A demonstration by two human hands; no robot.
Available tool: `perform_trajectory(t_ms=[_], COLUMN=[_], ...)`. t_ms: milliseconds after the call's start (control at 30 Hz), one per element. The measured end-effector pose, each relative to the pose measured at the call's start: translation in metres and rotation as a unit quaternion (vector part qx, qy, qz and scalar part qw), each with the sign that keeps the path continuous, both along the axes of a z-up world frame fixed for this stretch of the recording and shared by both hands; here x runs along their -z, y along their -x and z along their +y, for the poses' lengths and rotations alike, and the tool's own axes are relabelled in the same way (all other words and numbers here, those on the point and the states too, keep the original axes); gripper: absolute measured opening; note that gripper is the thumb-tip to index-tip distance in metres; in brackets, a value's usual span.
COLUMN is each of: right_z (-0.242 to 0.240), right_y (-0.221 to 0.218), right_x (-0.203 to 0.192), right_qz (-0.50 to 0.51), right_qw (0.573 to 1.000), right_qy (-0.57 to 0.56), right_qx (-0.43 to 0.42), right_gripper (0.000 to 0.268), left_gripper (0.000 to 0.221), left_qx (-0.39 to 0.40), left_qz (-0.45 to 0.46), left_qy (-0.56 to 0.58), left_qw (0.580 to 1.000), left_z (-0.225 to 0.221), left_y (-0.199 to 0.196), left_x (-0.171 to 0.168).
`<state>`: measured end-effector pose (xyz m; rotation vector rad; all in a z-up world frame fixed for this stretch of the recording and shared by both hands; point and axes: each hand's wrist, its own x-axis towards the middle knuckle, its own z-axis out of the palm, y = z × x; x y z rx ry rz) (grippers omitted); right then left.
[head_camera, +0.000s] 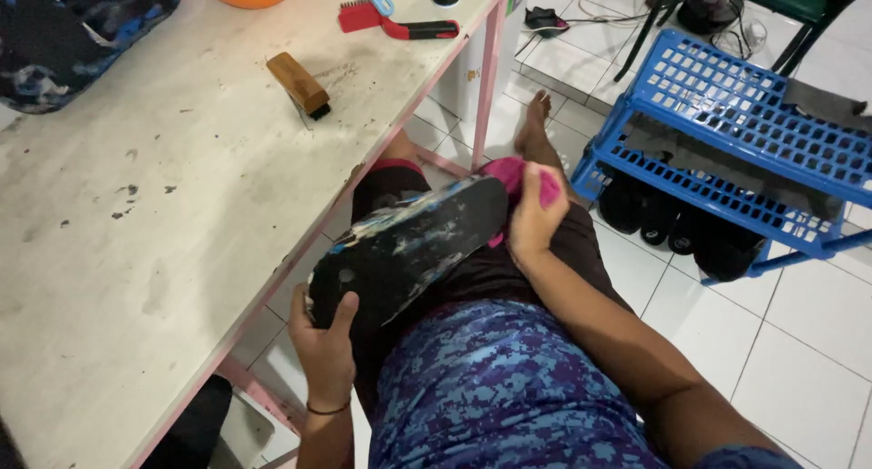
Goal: Cleaning and drying a sandal using a cloth and applying a liquid with a brush.
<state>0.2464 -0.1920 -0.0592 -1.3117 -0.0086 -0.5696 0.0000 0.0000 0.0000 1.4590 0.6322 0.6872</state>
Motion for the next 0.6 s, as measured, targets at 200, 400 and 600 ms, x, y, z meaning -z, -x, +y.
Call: perform_trajectory(t_ms=[200,400,600], right_z=[0.011,0.011,0.012], right_y=[0.033,0.002,0.004], right_x=[-0.087,-0.023,-0.016], right_qz=[-0.386,-0.343,-0.287], right_qw=[0.823,0.748,0.816], right_qy=[0.332,0.353,0.400], right_qx=[-0.252,-0.445,-0.303], right_gripper=[0.074,0.030,0.065], left_gripper=[0.037,0.047,0.051], left_qx=[-0.050,-0.072,-0.017], left_qz=[0.037,0.119,0.034], left_qy=[-0.005,-0.071,-0.240], left_qw=[0.998,0.988,0.970], left_z=[-0.011,0.007,0.016], left_y=[0.000,0.005,0.012], left_x=[0.015,0.050,0.099])
